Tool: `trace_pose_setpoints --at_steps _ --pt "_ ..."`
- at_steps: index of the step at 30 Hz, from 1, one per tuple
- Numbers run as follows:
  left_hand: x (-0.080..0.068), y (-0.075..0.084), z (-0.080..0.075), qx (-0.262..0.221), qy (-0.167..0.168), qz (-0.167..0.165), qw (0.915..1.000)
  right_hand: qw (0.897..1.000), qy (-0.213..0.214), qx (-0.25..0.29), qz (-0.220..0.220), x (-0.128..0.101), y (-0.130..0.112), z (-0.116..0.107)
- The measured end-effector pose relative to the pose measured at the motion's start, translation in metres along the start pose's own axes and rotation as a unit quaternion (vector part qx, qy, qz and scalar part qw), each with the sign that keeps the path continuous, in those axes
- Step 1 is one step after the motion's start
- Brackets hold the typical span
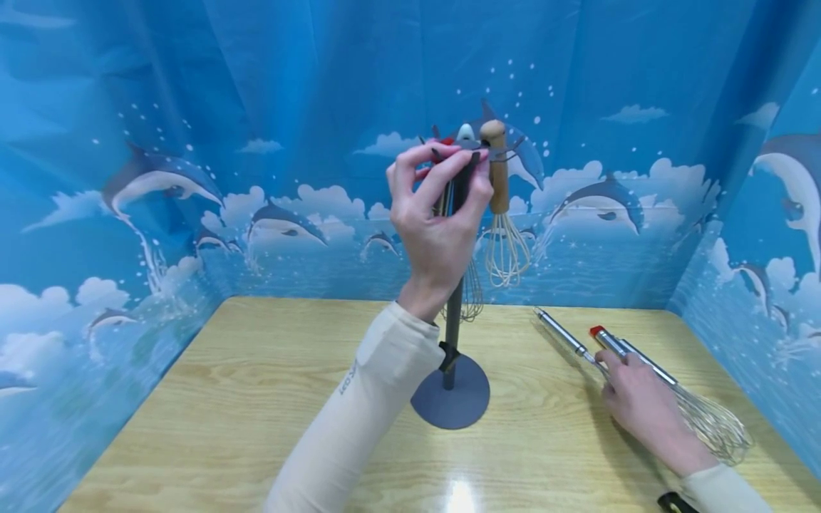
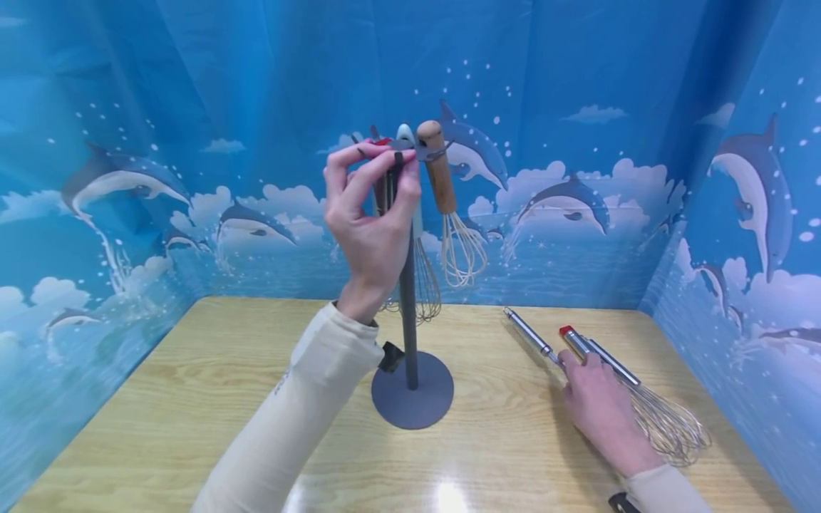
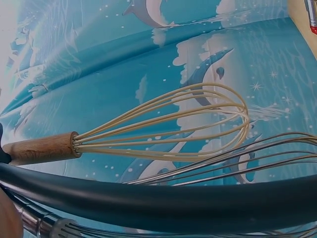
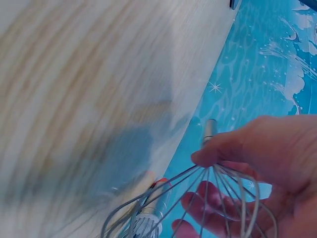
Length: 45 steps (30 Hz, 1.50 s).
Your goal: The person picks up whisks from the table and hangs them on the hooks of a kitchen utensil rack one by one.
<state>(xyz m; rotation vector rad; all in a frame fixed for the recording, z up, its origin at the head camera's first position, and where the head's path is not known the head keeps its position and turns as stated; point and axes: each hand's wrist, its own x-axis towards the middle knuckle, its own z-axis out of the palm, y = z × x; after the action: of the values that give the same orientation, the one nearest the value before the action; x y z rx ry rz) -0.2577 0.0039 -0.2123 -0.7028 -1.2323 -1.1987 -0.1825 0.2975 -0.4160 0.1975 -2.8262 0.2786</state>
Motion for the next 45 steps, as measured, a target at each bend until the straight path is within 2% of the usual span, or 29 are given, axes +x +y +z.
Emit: trace_pose_setpoints --at_steps 5,11,21,25,29,36,40,45 --pt "0.000 0.000 -0.001 0.001 -0.005 -0.004 1.0000 0.999 0.029 0.023 0.013 0.000 -0.001 -0.001" --pt "0.001 0.000 -0.002 0.002 -0.011 -0.005 0.9999 0.994 0.093 0.056 0.012 0.003 -0.004 0.000" --pt "0.001 0.000 -0.003 0.011 -0.021 -0.007 0.9997 0.974 0.199 0.105 0.001 0.008 -0.009 -0.004" --pt "0.001 0.000 -0.003 0.018 -0.024 0.001 0.9996 0.966 0.227 0.124 0.001 0.010 -0.012 -0.007" --pt "0.002 0.000 -0.003 0.030 -0.025 0.013 0.9992 0.953 0.260 0.156 -0.002 0.012 -0.017 -0.012" --pt "0.003 -0.001 -0.003 0.051 -0.034 0.024 0.9978 0.923 0.325 0.206 -0.019 0.018 -0.030 -0.021" --pt "0.002 -0.001 -0.003 0.057 -0.039 0.025 0.9973 0.908 0.350 0.229 -0.024 0.021 -0.039 -0.029" --pt "0.002 -0.001 -0.003 0.058 -0.041 0.026 0.9971 0.894 0.368 0.252 -0.037 0.025 -0.051 -0.038"
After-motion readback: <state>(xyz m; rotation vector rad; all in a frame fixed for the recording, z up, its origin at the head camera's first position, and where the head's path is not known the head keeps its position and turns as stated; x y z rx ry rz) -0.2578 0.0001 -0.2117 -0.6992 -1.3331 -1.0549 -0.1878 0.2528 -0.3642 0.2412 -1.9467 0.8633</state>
